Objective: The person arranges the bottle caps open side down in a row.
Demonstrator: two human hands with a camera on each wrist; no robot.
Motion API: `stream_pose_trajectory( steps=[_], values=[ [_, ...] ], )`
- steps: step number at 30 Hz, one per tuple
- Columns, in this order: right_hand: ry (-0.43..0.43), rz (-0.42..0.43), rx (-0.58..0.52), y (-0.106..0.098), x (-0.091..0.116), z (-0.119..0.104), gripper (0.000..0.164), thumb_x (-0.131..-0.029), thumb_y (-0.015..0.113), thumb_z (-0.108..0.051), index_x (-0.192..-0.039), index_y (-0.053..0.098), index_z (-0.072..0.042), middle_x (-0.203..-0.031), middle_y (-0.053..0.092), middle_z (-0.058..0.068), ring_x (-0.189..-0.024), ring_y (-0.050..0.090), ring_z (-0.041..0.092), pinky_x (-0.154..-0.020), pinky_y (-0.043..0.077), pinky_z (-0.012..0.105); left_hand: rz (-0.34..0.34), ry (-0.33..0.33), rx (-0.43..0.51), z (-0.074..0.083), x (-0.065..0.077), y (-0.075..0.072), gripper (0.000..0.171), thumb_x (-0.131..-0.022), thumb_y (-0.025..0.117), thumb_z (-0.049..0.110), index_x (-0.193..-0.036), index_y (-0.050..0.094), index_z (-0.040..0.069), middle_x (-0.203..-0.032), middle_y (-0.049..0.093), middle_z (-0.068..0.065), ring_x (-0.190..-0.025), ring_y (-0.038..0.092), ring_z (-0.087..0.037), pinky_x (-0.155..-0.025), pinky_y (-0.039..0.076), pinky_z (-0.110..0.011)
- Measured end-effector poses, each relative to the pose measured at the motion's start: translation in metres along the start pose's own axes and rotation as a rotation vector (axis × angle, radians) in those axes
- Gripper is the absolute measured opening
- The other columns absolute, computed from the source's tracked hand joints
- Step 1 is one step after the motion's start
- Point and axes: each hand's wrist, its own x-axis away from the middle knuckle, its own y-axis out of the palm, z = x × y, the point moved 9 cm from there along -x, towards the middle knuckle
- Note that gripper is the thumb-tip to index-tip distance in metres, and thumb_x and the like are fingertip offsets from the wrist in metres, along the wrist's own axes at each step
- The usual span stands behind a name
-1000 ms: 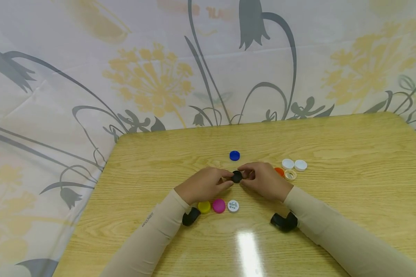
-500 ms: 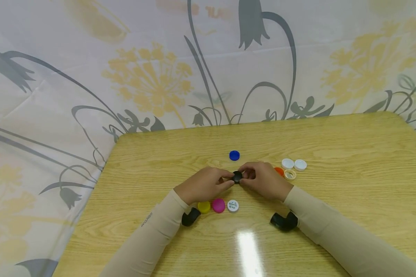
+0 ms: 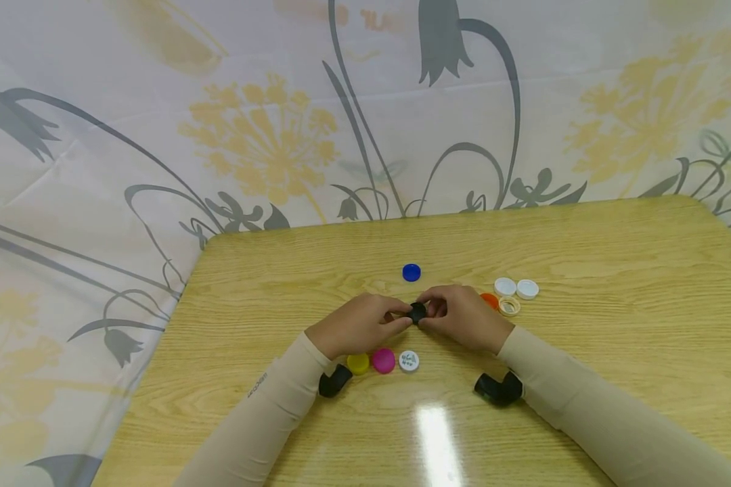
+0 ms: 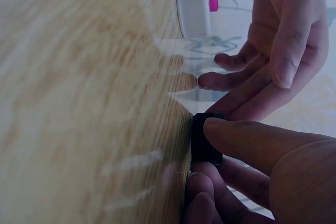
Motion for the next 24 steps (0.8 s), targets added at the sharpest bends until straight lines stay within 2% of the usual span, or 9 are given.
stream_pose_trajectory(
  steps=[5, 9, 17, 24],
  values=[
    [0.007, -0.009, -0.004, 0.001, 0.000, 0.000, 0.025, -0.089, 0.076, -0.015, -0.111, 0.071, -0.004, -0.083, 0.065, 0.000, -0.074, 0.057, 0.010, -0.069, 0.050, 0.025, 0.002, 0.007, -0.008, 0.000, 0.000, 0.000, 0.037, -0.104, 0.054, 0.029, -0.133, 0.064, 0.008, -0.123, 0.071, -0.005, -0.101, 0.071, -0.013, -0.084, 0.056, -0.024],
    [-0.009, 0.012, -0.006, -0.001, 0.000, -0.002, 0.024, -0.090, 0.075, -0.016, -0.111, 0.071, -0.005, -0.083, 0.065, -0.001, -0.073, 0.056, 0.010, -0.068, 0.049, 0.024, 0.033, 0.008, -0.013, 0.002, 0.001, -0.004, 0.036, -0.104, 0.054, 0.029, -0.133, 0.064, 0.010, -0.123, 0.071, -0.003, -0.100, 0.070, -0.012, -0.081, 0.055, -0.022],
    [-0.027, 0.100, -0.017, -0.012, 0.004, -0.011, 0.027, -0.091, 0.075, -0.017, -0.114, 0.072, -0.005, -0.094, 0.067, 0.004, -0.082, 0.062, 0.013, -0.072, 0.053, 0.028, 0.138, 0.016, -0.043, 0.007, 0.004, -0.017, 0.033, -0.101, 0.061, 0.026, -0.131, 0.067, 0.013, -0.123, 0.071, -0.001, -0.094, 0.069, -0.012, -0.075, 0.054, -0.021],
    [-0.058, 0.168, -0.048, -0.020, 0.007, -0.018, 0.028, -0.090, 0.075, -0.017, -0.116, 0.071, -0.007, -0.108, 0.070, 0.007, -0.085, 0.066, 0.014, -0.076, 0.056, 0.029, 0.274, 0.051, -0.062, 0.011, 0.007, -0.030, 0.028, -0.097, 0.068, 0.023, -0.123, 0.071, 0.014, -0.120, 0.073, 0.001, -0.088, 0.070, -0.010, -0.074, 0.055, -0.020]
  ],
)
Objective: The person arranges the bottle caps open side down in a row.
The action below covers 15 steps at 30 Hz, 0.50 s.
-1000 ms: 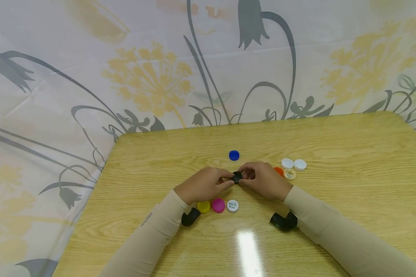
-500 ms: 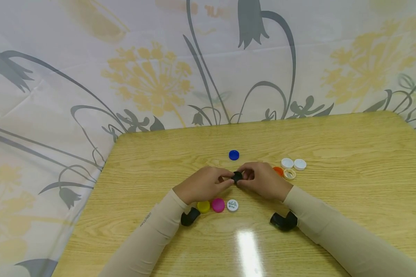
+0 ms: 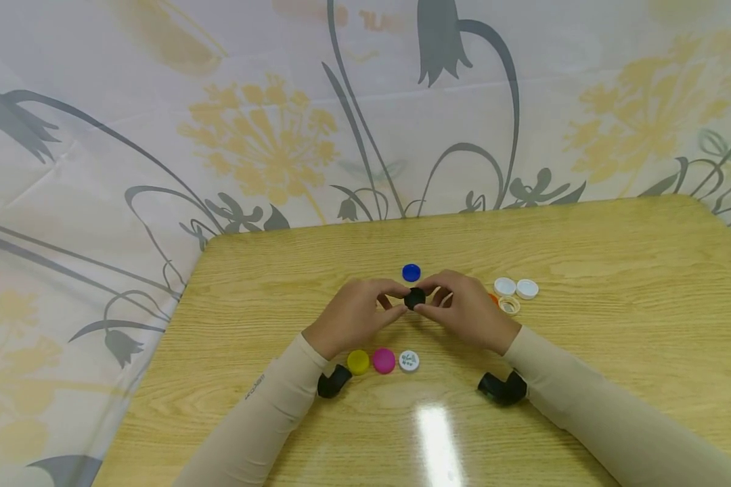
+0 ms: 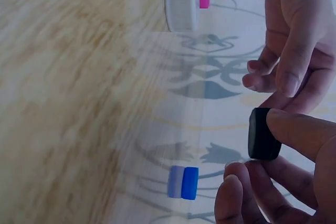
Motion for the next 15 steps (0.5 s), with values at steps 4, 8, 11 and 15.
stream_pose_trajectory(
  steps=[4, 8, 11, 15],
  values=[
    [-0.018, 0.010, -0.027, -0.003, -0.001, -0.003, 0.028, -0.091, 0.075, -0.016, -0.117, 0.071, -0.009, -0.109, 0.070, 0.006, -0.087, 0.067, 0.014, -0.076, 0.057, 0.028, 0.063, 0.009, 0.037, 0.002, 0.000, -0.007, 0.026, -0.095, 0.071, 0.022, -0.120, 0.073, 0.014, -0.118, 0.074, 0.002, -0.086, 0.070, -0.009, -0.072, 0.054, -0.018],
    [-0.026, 0.012, -0.045, -0.006, -0.001, -0.007, 0.028, -0.091, 0.075, -0.016, -0.118, 0.071, -0.010, -0.108, 0.070, 0.005, -0.088, 0.067, 0.014, -0.076, 0.057, 0.028, 0.108, 0.032, 0.073, 0.004, 0.000, -0.012, 0.023, -0.093, 0.073, 0.020, -0.116, 0.075, 0.014, -0.114, 0.075, 0.002, -0.083, 0.070, -0.009, -0.074, 0.055, -0.021],
    [-0.029, 0.016, -0.050, -0.008, 0.000, -0.009, 0.028, -0.091, 0.075, -0.017, -0.117, 0.071, -0.010, -0.107, 0.070, 0.004, -0.088, 0.066, 0.014, -0.076, 0.057, 0.028, 0.130, 0.045, 0.086, 0.006, 0.001, -0.015, 0.022, -0.092, 0.074, 0.019, -0.114, 0.075, 0.014, -0.113, 0.075, 0.002, -0.082, 0.070, -0.009, -0.079, 0.057, -0.028],
    [-0.041, 0.022, -0.054, -0.009, 0.001, -0.012, 0.027, -0.091, 0.075, -0.017, -0.117, 0.071, -0.009, -0.107, 0.070, 0.004, -0.088, 0.066, 0.013, -0.076, 0.057, 0.027, 0.149, 0.055, 0.092, 0.007, 0.002, -0.018, 0.022, -0.092, 0.074, 0.019, -0.113, 0.075, 0.013, -0.112, 0.076, 0.001, -0.081, 0.070, -0.009, -0.084, 0.058, -0.034]
  ],
)
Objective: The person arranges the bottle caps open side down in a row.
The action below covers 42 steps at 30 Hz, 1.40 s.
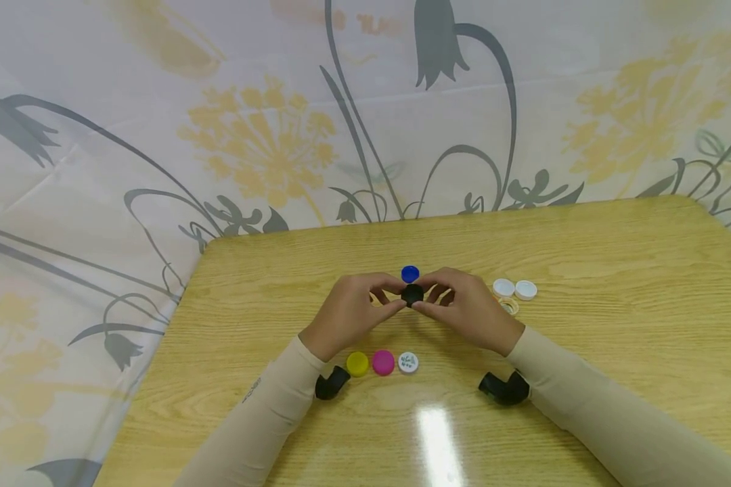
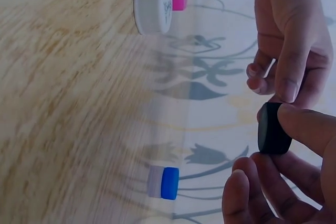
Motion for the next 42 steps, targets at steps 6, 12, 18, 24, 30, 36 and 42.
stream_pose_trajectory(
  steps=[6, 12, 18, 24, 30, 36, 42],
  values=[
    [-0.016, 0.010, 0.006, -0.003, 0.001, -0.004, 0.026, -0.091, 0.075, -0.017, -0.116, 0.071, -0.010, -0.107, 0.070, 0.004, -0.088, 0.065, 0.012, -0.075, 0.057, 0.027, 0.019, 0.015, -0.001, 0.003, 0.000, -0.003, 0.022, -0.092, 0.074, 0.020, -0.113, 0.075, 0.012, -0.111, 0.076, 0.000, -0.080, 0.070, -0.008, -0.083, 0.058, -0.034],
    [-0.035, 0.023, 0.001, -0.008, 0.001, -0.009, 0.025, -0.092, 0.074, -0.018, -0.115, 0.071, -0.010, -0.105, 0.070, 0.003, -0.087, 0.065, 0.012, -0.076, 0.058, 0.032, 0.030, 0.006, 0.022, 0.004, 0.000, -0.006, 0.024, -0.092, 0.073, 0.021, -0.115, 0.074, 0.012, -0.110, 0.076, 0.000, -0.079, 0.069, -0.008, -0.082, 0.058, -0.035],
    [-0.039, 0.026, -0.007, -0.011, 0.002, -0.011, 0.026, -0.092, 0.073, -0.018, -0.117, 0.070, -0.010, -0.106, 0.069, 0.003, -0.088, 0.065, 0.013, -0.077, 0.058, 0.033, 0.016, -0.014, 0.038, 0.003, 0.001, -0.004, 0.027, -0.095, 0.070, 0.024, -0.119, 0.071, 0.011, -0.105, 0.077, 0.000, -0.081, 0.068, -0.009, -0.080, 0.057, -0.033],
    [-0.037, 0.025, -0.023, -0.010, 0.002, -0.010, 0.026, -0.092, 0.073, -0.020, -0.117, 0.070, -0.011, -0.106, 0.070, 0.003, -0.086, 0.065, 0.012, -0.076, 0.057, 0.032, -0.013, -0.024, 0.075, 0.003, 0.001, -0.001, 0.026, -0.101, 0.062, 0.026, -0.121, 0.067, 0.011, -0.103, 0.076, -0.001, -0.087, 0.069, -0.011, -0.076, 0.055, -0.023],
    [-0.028, 0.001, -0.056, -0.007, 0.003, -0.008, 0.027, -0.093, 0.073, -0.023, -0.117, 0.069, -0.011, -0.092, 0.072, -0.001, -0.077, 0.066, 0.009, -0.070, 0.056, 0.027, -0.009, -0.041, 0.151, 0.000, 0.001, 0.001, 0.021, -0.101, 0.062, 0.024, -0.118, 0.066, 0.012, -0.103, 0.076, -0.002, -0.089, 0.070, -0.012, -0.076, 0.055, -0.024],
    [-0.018, -0.010, -0.082, -0.005, 0.002, -0.007, 0.029, -0.093, 0.073, -0.022, -0.119, 0.066, -0.010, -0.088, 0.072, 0.000, -0.076, 0.067, 0.009, -0.070, 0.056, 0.027, -0.004, -0.058, 0.194, -0.004, 0.001, 0.002, 0.022, -0.098, 0.066, 0.022, -0.118, 0.066, 0.014, -0.101, 0.076, 0.000, -0.085, 0.069, -0.008, -0.073, 0.056, -0.025],
    [-0.020, -0.013, -0.080, -0.004, 0.001, -0.005, 0.032, -0.091, 0.075, -0.018, -0.120, 0.064, -0.010, -0.088, 0.072, 0.001, -0.076, 0.067, 0.009, -0.070, 0.057, 0.026, 0.006, -0.072, 0.198, -0.008, 0.001, 0.002, 0.025, -0.096, 0.069, 0.023, -0.120, 0.066, 0.016, -0.100, 0.076, 0.001, -0.083, 0.068, -0.006, -0.074, 0.056, -0.025]
  ],
)
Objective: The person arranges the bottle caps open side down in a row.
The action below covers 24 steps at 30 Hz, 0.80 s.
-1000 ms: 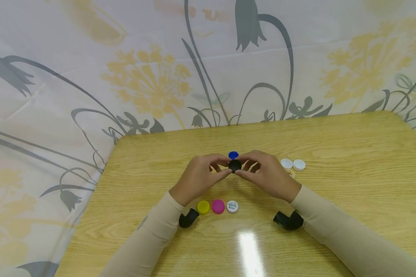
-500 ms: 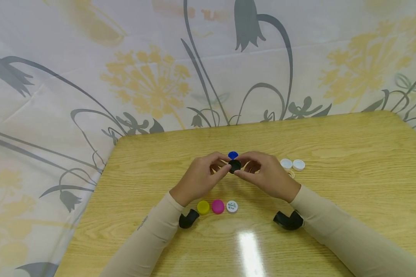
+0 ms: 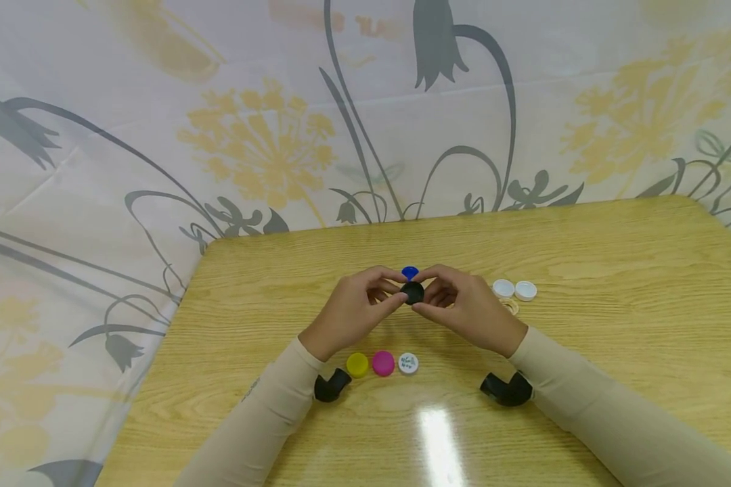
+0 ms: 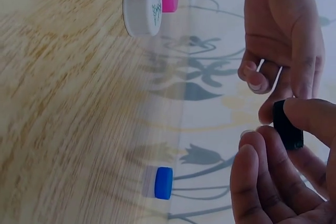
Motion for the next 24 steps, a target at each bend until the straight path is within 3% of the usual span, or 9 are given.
stream_pose_trajectory(
  steps=[6, 13, 24],
  values=[
    [0.008, -0.016, -0.041, 0.003, 0.000, 0.002, 0.031, -0.092, 0.073, -0.017, -0.121, 0.063, -0.010, -0.088, 0.072, 0.004, -0.077, 0.070, 0.014, -0.069, 0.056, 0.026, 0.002, -0.009, -0.015, 0.001, 0.000, -0.001, 0.030, -0.095, 0.071, 0.025, -0.122, 0.067, 0.014, -0.098, 0.077, 0.001, -0.078, 0.066, -0.007, -0.071, 0.055, -0.025],
    [0.101, -0.061, -0.186, 0.004, 0.001, 0.009, 0.026, -0.103, 0.058, -0.025, -0.123, 0.062, -0.010, -0.094, 0.073, 0.017, -0.086, 0.071, 0.034, -0.078, 0.059, 0.042, 0.015, 0.007, -0.039, 0.002, -0.001, -0.002, 0.033, -0.092, 0.074, 0.022, -0.123, 0.068, 0.011, -0.100, 0.077, 0.001, -0.076, 0.066, -0.007, -0.068, 0.055, -0.025],
    [0.121, -0.077, -0.215, 0.007, 0.001, 0.012, 0.022, -0.102, 0.060, -0.024, -0.116, 0.064, -0.008, -0.094, 0.073, 0.018, -0.086, 0.070, 0.035, -0.079, 0.058, 0.045, 0.012, 0.035, -0.078, 0.006, 0.000, -0.001, 0.023, -0.091, 0.075, 0.021, -0.112, 0.074, 0.014, -0.108, 0.075, 0.003, -0.080, 0.066, -0.003, -0.075, 0.053, -0.025]
  ],
)
